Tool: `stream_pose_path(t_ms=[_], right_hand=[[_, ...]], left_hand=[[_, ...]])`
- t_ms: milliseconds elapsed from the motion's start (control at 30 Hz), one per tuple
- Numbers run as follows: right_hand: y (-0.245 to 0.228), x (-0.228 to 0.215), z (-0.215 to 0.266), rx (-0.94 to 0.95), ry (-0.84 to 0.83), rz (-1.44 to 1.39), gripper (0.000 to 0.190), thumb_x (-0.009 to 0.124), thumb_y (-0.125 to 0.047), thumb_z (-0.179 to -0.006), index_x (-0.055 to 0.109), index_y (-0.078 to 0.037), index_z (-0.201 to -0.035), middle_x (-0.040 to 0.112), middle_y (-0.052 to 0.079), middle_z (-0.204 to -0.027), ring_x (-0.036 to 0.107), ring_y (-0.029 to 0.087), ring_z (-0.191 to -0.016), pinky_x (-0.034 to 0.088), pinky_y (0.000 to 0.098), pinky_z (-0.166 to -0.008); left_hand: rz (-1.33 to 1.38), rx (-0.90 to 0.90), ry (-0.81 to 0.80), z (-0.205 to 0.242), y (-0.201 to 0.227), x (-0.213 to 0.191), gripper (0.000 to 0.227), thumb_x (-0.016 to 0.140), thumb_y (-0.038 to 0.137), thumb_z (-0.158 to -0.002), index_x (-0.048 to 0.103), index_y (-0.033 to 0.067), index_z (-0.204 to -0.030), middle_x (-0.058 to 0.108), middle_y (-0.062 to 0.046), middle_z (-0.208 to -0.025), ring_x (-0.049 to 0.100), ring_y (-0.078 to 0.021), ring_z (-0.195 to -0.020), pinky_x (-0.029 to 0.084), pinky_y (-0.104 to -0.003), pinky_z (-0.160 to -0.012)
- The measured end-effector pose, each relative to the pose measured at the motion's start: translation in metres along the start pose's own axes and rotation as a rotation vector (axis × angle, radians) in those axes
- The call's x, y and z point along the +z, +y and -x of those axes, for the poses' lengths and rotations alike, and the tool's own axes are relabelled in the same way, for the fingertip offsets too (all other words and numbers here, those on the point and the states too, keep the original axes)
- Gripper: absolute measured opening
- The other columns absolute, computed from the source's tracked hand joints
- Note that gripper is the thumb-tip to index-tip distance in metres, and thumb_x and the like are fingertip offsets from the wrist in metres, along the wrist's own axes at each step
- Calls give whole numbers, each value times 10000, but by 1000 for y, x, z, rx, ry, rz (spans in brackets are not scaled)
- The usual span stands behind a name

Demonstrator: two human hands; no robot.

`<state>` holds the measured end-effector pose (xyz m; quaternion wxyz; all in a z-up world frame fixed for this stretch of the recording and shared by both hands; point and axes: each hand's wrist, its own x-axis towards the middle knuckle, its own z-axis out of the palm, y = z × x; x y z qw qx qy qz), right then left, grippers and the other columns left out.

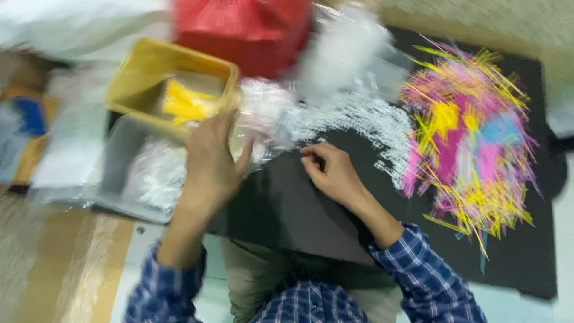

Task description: The person sorts colorful plastic cable ties by color, gathers them into a bundle by hand, and places the bundle into a plastic bag.

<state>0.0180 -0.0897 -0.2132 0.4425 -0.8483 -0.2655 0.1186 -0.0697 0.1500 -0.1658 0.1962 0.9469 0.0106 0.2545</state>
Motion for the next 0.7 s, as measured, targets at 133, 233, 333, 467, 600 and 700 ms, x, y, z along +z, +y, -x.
stream_pose_path(t_ms=[133,233,333,467,600,700], right_hand=[[16,-30,41,97,-44,127,257,639,-144,-927,744,-31,-1132,735,184,-893,741,352,-823,613,373,-643],[26,-42,74,160,-63,112,323,651,-147,-923,711,-1,-1204,718,197,-909,736,330,-799,609,368,-621],[29,-58,100,145,-45,33,356,646,-93,-904,688,50,-1228,705,226,-928,720,345,-820,601,404,-653],[44,-70,120,183,4,-44,361,625,-40,-892,687,56,-1235,704,234,-945,709,335,-847,590,403,-677],[44,-87,130,218,65,-1,335,631,0,-869,715,31,-1191,711,233,-914,711,355,-837,583,399,-659],[60,-97,137,159,265,27,256,673,-56,-845,770,-57,-1081,708,158,-811,691,324,-709,543,380,-593]], left_hand=[[284,-5,-429,24,77,61,488,658,163,-911,591,-59,-1341,644,-303,-1222,604,-493,-1180,476,-520,-985],[145,119,-632,49,112,106,495,587,139,-936,546,-75,-1381,513,-317,-1424,437,-473,-1389,352,-480,-1149],[32,221,-665,61,135,127,571,551,164,-938,470,-53,-1460,391,-299,-1539,293,-453,-1481,272,-514,-1186],[-32,301,-789,42,165,126,554,540,184,-952,478,-45,-1452,413,-311,-1516,341,-454,-1459,327,-515,-1150],[-103,280,-890,31,185,144,554,522,265,-977,476,45,-1484,501,-229,-1451,409,-378,-1430,331,-477,-1156],[-124,321,-826,16,202,139,466,503,224,-974,582,34,-1392,649,-176,-1193,608,-308,-1176,484,-388,-913]])
